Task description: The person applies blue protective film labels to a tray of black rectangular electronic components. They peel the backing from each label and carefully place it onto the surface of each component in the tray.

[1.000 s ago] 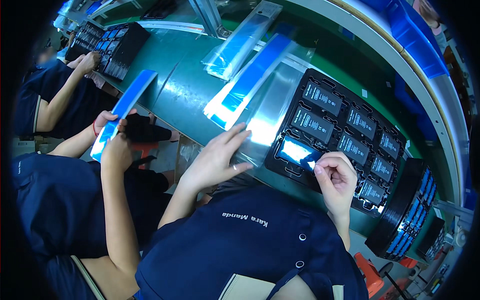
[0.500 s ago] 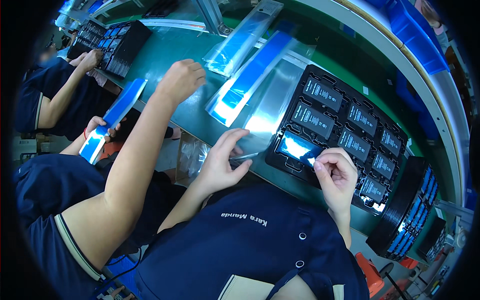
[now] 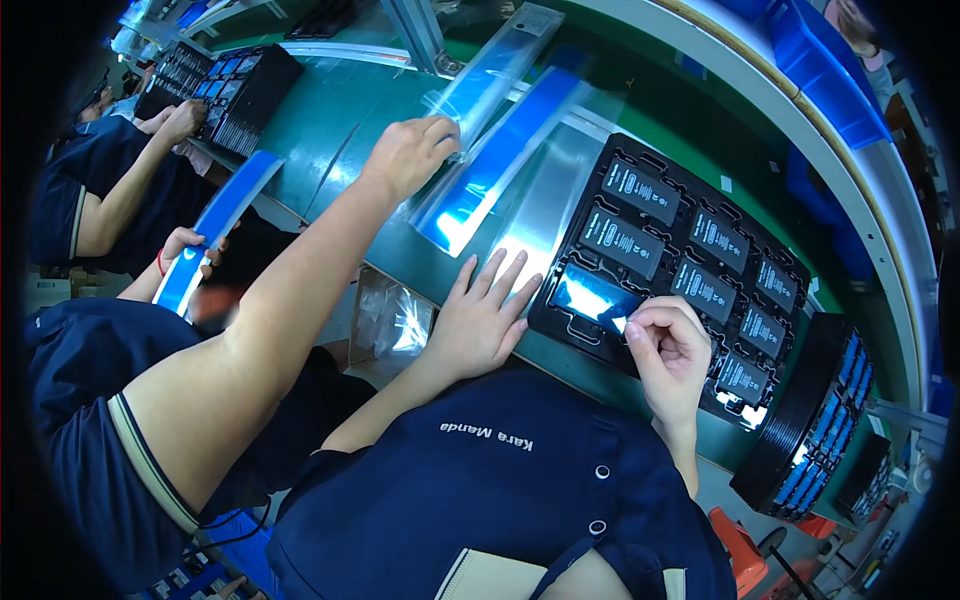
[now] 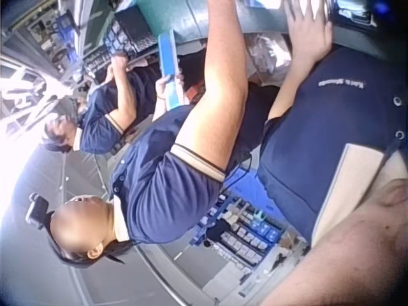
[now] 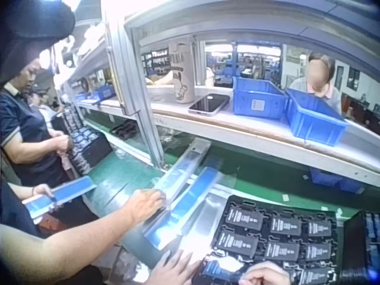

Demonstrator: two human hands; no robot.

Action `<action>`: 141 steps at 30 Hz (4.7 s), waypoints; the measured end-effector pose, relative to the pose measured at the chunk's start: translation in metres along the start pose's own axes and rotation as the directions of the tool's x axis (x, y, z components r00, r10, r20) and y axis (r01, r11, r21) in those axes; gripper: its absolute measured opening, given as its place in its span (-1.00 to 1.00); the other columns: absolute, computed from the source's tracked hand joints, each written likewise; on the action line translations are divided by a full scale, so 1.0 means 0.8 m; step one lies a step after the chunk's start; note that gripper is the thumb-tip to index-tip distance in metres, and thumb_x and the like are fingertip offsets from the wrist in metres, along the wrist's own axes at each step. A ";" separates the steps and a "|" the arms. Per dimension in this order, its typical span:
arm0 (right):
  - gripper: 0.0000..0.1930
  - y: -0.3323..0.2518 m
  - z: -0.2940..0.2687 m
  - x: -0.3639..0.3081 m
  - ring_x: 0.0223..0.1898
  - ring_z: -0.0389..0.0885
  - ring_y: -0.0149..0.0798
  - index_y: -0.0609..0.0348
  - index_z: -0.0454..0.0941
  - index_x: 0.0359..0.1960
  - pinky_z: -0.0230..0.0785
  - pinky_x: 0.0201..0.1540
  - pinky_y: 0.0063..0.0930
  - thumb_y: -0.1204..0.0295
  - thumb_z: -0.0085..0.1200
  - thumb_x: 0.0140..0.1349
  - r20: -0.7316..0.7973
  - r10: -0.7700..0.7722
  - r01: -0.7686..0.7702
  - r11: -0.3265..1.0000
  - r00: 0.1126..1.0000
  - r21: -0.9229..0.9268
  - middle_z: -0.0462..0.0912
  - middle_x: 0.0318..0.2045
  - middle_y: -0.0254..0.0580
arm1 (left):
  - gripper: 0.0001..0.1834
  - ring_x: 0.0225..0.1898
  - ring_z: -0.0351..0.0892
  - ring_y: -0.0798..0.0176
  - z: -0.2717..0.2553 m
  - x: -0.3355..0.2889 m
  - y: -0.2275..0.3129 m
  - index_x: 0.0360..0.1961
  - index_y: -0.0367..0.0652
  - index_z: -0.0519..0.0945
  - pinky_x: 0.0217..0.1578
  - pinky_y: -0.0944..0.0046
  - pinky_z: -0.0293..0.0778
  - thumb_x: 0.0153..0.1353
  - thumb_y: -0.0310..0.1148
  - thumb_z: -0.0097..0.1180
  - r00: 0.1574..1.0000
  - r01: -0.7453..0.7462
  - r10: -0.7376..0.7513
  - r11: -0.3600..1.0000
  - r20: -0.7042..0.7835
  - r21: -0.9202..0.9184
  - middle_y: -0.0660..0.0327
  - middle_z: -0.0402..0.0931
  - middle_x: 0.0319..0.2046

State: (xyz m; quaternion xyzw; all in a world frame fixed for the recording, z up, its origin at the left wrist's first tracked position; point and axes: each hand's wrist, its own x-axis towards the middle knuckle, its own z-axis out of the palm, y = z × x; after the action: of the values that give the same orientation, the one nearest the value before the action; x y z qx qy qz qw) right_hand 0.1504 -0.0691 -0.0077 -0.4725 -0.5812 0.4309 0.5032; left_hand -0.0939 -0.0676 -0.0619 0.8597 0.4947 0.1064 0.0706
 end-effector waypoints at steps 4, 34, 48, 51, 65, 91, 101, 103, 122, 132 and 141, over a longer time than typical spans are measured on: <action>-0.93 0.002 -0.002 -0.004 -0.52 0.29 -0.62 0.33 0.59 -0.38 0.13 -0.47 -0.72 0.68 0.20 0.11 -0.019 -0.030 0.030 1.000 0.999 0.001 0.54 -0.33 -0.27 | -0.47 0.37 0.11 -0.17 -0.002 0.006 -0.019 0.25 -0.12 0.39 0.31 -0.15 0.06 0.24 -0.24 0.03 0.999 -0.034 0.034 0.985 -0.006 -0.168 -0.05 0.19 0.33; -0.38 -0.029 -0.049 -0.015 0.40 0.04 0.19 0.02 0.37 0.28 -0.08 0.35 0.05 0.08 0.12 0.20 -0.023 0.130 -0.064 0.323 0.991 -0.944 0.13 0.38 0.15 | -0.44 0.37 0.10 -0.22 0.007 0.078 -0.026 0.30 -0.11 0.34 0.33 -0.09 0.04 0.29 -0.21 -0.01 0.997 -0.073 0.071 0.994 -0.019 -0.076 -0.26 0.13 0.31; -0.40 -0.016 -0.071 0.001 0.38 0.12 0.18 -0.01 0.43 0.24 0.01 0.31 0.04 0.06 0.14 0.19 0.007 0.006 0.004 0.343 1.000 -0.939 0.22 0.35 0.13 | -0.64 0.20 0.33 -0.19 -0.004 0.056 -0.072 0.05 -0.28 0.51 0.21 -0.01 0.25 0.23 -0.43 0.03 0.945 0.046 -0.121 0.969 -0.303 -0.242 -0.15 0.38 0.14; -0.40 -0.015 -0.076 -0.004 0.38 0.12 0.18 0.02 0.44 0.23 0.00 0.32 0.03 0.06 0.14 0.18 0.001 -0.002 0.002 0.363 1.000 -0.932 0.23 0.34 0.13 | -0.56 0.25 0.28 -0.20 -0.002 0.038 -0.090 0.14 -0.39 0.41 0.25 -0.04 0.18 0.29 -0.37 -0.04 0.907 0.304 -0.313 0.950 -0.284 -0.077 -0.18 0.34 0.17; -0.41 -0.018 -0.064 -0.003 0.37 0.16 0.17 0.06 0.48 0.20 0.02 0.32 0.01 0.06 0.16 0.17 -0.011 -0.062 0.014 0.387 0.998 -0.922 0.28 0.32 0.14 | -0.52 0.30 0.26 -0.15 0.015 0.033 -0.122 0.16 -0.38 0.45 0.30 -0.07 0.11 0.28 -0.30 0.04 0.884 0.321 -0.352 0.935 -0.308 -0.148 -0.11 0.36 0.22; -0.41 -0.010 -0.060 -0.015 0.40 0.12 0.11 0.01 0.45 0.23 -0.02 0.38 -0.05 -0.05 0.00 0.26 -0.039 -0.120 0.009 0.378 0.992 -0.926 0.30 0.31 0.09 | -0.54 0.02 0.49 -0.15 0.005 0.026 -0.103 0.14 -0.18 0.52 0.09 -0.06 0.34 0.18 -0.42 0.16 0.753 0.249 -0.335 0.942 -0.567 -0.227 -0.05 0.55 -0.07; -0.38 -0.012 -0.060 -0.019 0.42 0.08 0.07 -0.04 0.45 0.24 -0.06 0.40 -0.03 -0.10 -0.01 0.24 -0.065 -0.057 -0.036 0.406 0.996 -0.913 0.28 0.33 0.06 | -0.30 0.14 0.47 0.18 0.017 0.047 -0.052 0.28 -0.26 0.35 0.13 0.23 0.36 0.05 -0.57 0.26 0.884 -0.028 -0.321 0.689 -0.340 -0.724 -0.05 0.47 0.14; -0.38 -0.011 -0.060 -0.020 0.42 0.08 0.08 -0.04 0.45 0.24 -0.05 0.40 -0.03 -0.10 0.00 0.23 -0.067 -0.056 -0.038 0.410 0.996 -0.911 0.28 0.33 0.06 | -0.36 0.13 0.47 0.19 0.023 0.046 -0.053 0.25 -0.29 0.39 0.13 0.25 0.35 0.08 -0.57 0.23 0.874 -0.023 -0.343 0.680 -0.345 -0.733 -0.04 0.47 0.14; -0.35 0.003 -0.064 -0.012 0.38 0.17 0.03 -0.01 0.54 0.15 0.04 0.36 -0.04 -0.13 0.12 0.10 -0.098 -0.125 -0.032 0.446 0.987 -0.895 0.37 0.28 0.02 | -0.43 -0.31 0.36 0.56 0.060 0.051 -0.090 0.20 -0.17 0.46 -0.30 0.53 0.36 0.12 -0.72 0.10 0.871 -0.142 -0.342 0.512 -0.352 -0.847 0.28 0.44 -0.07; -0.35 0.011 -0.067 -0.011 0.39 0.17 0.01 -0.02 0.53 0.16 0.04 0.37 -0.05 -0.14 0.11 0.11 -0.092 -0.142 -0.018 0.452 0.986 -0.892 0.37 0.28 -0.02 | -0.39 -0.33 0.37 0.54 0.053 0.051 -0.085 0.22 -0.15 0.44 -0.30 0.51 0.39 0.11 -0.73 0.11 0.868 -0.152 -0.329 0.537 -0.372 -0.830 0.24 0.45 -0.04; -0.37 0.008 -0.068 -0.013 0.38 0.18 0.02 0.00 0.55 0.13 0.07 0.36 -0.07 -0.11 0.13 0.11 -0.095 -0.147 -0.017 0.457 0.985 -0.889 0.39 0.27 -0.02 | -0.37 -0.35 0.33 0.54 0.053 0.056 -0.084 0.23 -0.15 0.42 -0.31 0.52 0.37 0.08 -0.73 0.14 0.878 -0.136 -0.340 0.497 -0.337 -0.857 0.29 0.36 -0.13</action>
State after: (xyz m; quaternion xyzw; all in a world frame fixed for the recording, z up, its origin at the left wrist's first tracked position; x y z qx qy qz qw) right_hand 0.2057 -0.0766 -0.0087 -0.6750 -0.6961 0.0074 0.2445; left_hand -0.1172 0.0043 -0.1127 0.6239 0.4281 0.5360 0.3745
